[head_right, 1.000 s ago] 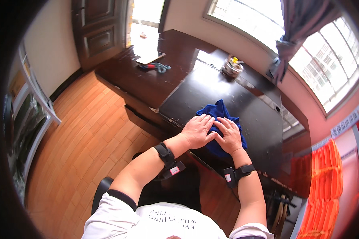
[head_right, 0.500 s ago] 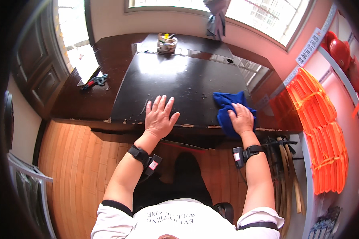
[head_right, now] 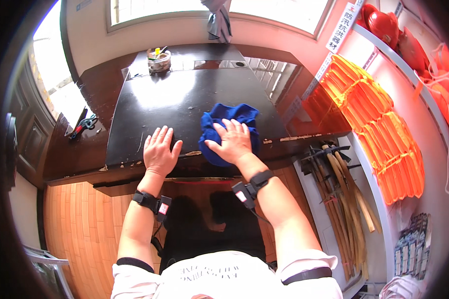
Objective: Cleaning a dark wooden table with a blue cloth.
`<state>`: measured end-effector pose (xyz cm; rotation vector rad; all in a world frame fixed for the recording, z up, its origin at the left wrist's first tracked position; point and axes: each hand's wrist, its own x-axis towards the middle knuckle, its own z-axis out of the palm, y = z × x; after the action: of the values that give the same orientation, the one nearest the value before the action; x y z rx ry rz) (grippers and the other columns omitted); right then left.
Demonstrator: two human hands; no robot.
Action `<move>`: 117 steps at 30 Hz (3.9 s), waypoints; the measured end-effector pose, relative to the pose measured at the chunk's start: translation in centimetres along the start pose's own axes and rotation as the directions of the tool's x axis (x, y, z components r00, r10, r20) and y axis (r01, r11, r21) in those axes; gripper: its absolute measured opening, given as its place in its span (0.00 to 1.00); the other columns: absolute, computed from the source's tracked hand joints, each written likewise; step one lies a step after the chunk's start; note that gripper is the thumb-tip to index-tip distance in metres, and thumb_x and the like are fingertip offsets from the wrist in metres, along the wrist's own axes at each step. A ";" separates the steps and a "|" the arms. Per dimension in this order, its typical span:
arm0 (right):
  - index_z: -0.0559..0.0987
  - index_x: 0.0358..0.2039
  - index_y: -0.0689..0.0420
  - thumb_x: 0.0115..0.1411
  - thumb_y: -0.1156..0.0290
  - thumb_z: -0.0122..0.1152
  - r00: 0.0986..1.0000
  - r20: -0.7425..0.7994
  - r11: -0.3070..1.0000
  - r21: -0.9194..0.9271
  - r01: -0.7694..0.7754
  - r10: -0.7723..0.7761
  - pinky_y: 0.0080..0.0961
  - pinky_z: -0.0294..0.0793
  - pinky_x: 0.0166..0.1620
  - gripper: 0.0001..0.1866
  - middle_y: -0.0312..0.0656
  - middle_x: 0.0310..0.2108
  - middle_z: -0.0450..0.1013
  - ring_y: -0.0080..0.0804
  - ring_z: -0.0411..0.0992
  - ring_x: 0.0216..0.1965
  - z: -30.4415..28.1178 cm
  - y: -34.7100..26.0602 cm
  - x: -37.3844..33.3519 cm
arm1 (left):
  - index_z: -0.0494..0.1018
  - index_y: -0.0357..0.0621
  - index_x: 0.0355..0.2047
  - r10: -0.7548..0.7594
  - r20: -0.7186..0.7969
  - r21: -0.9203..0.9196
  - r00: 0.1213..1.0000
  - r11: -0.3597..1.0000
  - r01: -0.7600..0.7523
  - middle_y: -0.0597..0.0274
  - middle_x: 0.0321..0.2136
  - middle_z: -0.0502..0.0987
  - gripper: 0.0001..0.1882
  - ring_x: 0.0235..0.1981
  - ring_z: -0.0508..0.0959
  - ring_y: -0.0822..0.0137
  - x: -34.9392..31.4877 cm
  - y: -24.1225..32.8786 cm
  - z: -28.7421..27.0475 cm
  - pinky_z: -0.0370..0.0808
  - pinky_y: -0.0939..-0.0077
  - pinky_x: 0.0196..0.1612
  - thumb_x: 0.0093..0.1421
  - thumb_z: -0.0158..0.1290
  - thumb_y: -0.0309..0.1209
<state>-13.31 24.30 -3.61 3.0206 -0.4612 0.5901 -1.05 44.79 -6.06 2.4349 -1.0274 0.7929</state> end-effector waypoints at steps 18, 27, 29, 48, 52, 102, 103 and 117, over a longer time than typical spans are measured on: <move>0.73 0.53 0.44 0.55 0.36 0.50 0.902 -0.091 0.904 -0.034 -0.426 0.422 0.39 0.59 0.60 0.33 0.39 0.56 0.68 0.37 0.63 0.59 -0.8 21.2 -0.9 | 0.75 0.46 0.49 0.004 0.016 0.036 1.000 0.999 -0.004 0.59 0.53 0.73 0.23 0.57 0.68 0.59 0.3 0.6 -0.6 0.60 0.59 0.61 0.57 0.49 0.45; 0.80 0.45 0.41 0.56 0.43 0.52 0.833 -0.207 0.833 -0.114 -0.541 0.513 0.40 0.66 0.52 0.22 0.34 0.47 0.74 0.37 0.70 0.50 -0.8 19.8 -0.4 | 0.75 0.45 0.49 0.010 0.004 0.058 1.000 0.998 -0.010 0.58 0.53 0.72 0.23 0.57 0.69 0.59 0.1 0.5 -0.3 0.60 0.60 0.61 0.58 0.48 0.44; 0.80 0.43 0.40 0.56 0.44 0.53 0.863 -0.170 0.853 -0.148 -0.500 0.476 0.42 0.68 0.47 0.21 0.35 0.44 0.75 0.39 0.70 0.47 -1.2 16.7 0.3 | 0.75 0.45 0.49 0.005 0.018 0.056 1.000 0.998 -0.006 0.58 0.54 0.72 0.23 0.57 0.68 0.59 0.1 0.5 -0.2 0.60 0.60 0.61 0.58 0.48 0.44; 0.79 0.40 0.43 0.53 0.49 0.59 0.921 -0.387 0.989 0.113 0.099 -0.048 0.36 0.65 0.43 0.18 0.33 0.35 0.74 0.34 0.71 0.40 -0.5 6.6 -0.8 | 0.74 0.43 0.49 0.029 0.056 0.001 0.998 1.000 -0.029 0.57 0.55 0.71 0.23 0.59 0.67 0.58 -0.2 -0.3 -0.2 0.58 0.59 0.61 0.59 0.46 0.43; 0.78 0.43 0.44 0.55 0.47 0.56 0.912 -0.310 0.963 0.057 -0.262 0.267 0.39 0.66 0.48 0.20 0.34 0.40 0.75 0.37 0.71 0.44 -1.3 14.5 -1.5 | 0.74 0.43 0.49 0.017 0.050 0.033 0.999 0.999 -0.019 0.58 0.55 0.71 0.22 0.59 0.67 0.58 0.0 0.0 -0.6 0.59 0.60 0.61 0.59 0.47 0.42; 0.72 0.56 0.44 0.56 0.40 0.50 0.992 0.003 0.978 0.170 -0.125 0.126 0.39 0.51 0.64 0.31 0.41 0.59 0.64 0.39 0.58 0.62 -1.8 19.1 -0.5 | 0.63 0.43 0.58 0.342 0.138 -0.025 0.930 0.939 -0.342 0.51 0.58 0.64 0.31 0.61 0.61 0.53 3.3 14.1 3.5 0.51 0.51 0.63 0.60 0.46 0.49; 0.74 0.53 0.45 0.56 0.41 0.50 0.992 -0.049 0.982 0.158 -0.104 0.113 0.38 0.55 0.62 0.30 0.40 0.56 0.66 0.38 0.61 0.59 -1.9 20.2 -0.8 | 0.63 0.43 0.58 0.345 0.141 -0.022 0.928 0.938 -0.345 0.51 0.58 0.64 0.31 0.61 0.61 0.53 3.2 14.1 3.4 0.51 0.51 0.63 0.60 0.46 0.49; 0.70 0.56 0.39 0.56 0.34 0.43 0.489 -0.229 0.457 -0.179 -0.871 0.842 0.47 0.54 0.61 0.33 0.34 0.58 0.64 0.40 0.56 0.62 -3.3 45.5 -4.9 | 0.66 0.41 0.56 0.341 0.211 0.028 0.916 0.935 -0.354 0.50 0.57 0.66 0.32 0.60 0.63 0.52 3.7 14.3 2.8 0.51 0.52 0.63 0.62 0.39 0.53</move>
<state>-32.16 -17.55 -3.63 2.2426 -1.9374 0.6081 -8.53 31.93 -4.10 2.4597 -1.5696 0.7023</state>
